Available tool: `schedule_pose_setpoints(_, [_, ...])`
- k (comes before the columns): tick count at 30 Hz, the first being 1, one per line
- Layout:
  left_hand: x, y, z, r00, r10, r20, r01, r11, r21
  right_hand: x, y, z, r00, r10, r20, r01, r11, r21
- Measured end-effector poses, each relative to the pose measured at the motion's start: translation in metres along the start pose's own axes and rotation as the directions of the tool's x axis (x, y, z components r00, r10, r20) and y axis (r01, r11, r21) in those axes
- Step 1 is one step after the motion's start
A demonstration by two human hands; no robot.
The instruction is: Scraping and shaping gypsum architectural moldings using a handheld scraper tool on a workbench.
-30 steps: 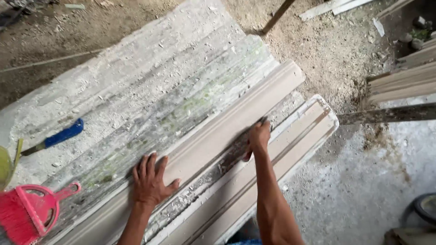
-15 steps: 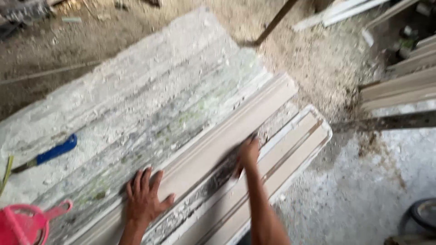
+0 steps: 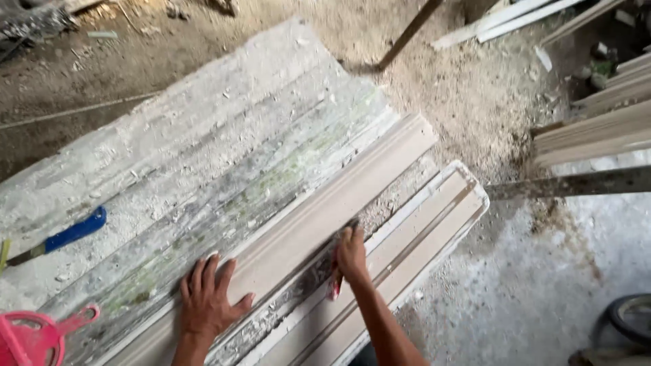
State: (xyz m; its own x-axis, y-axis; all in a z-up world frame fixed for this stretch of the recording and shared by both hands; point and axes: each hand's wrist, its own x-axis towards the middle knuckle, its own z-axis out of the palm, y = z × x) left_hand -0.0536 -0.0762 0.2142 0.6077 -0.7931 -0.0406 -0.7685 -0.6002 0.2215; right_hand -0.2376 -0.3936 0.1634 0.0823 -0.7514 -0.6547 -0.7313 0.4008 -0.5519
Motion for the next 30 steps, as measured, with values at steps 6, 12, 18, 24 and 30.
schedule_pose_setpoints(6, [0.001,0.005,-0.010,0.992,-0.065,0.107,0.060,0.997,0.052,-0.008,-0.020,-0.066,0.982,0.118,0.151,-0.172,0.887,0.427])
schedule_pose_setpoints(12, [-0.001,-0.001,-0.002,0.995,-0.034,0.098,0.027,0.997,0.072,-0.060,0.021,0.016,0.925,0.149,0.349,-0.379,0.397,0.836])
schedule_pose_setpoints(18, [-0.005,-0.003,0.006,0.996,-0.028,0.081,0.025,0.999,0.036,-0.030,0.003,0.015,0.909,0.283,0.305,-0.398,0.381,0.835])
schedule_pose_setpoints(24, [-0.006,-0.001,0.008,0.999,-0.015,0.034,0.015,1.000,0.002,0.143,-0.047,-0.107,0.951,0.147,0.272,-0.308,0.356,0.882])
schedule_pose_setpoints(30, [-0.010,-0.002,0.008,0.995,-0.041,0.095,0.034,0.996,0.080,0.166,-0.003,-0.054,0.969,0.010,0.246,-0.241,0.243,0.939])
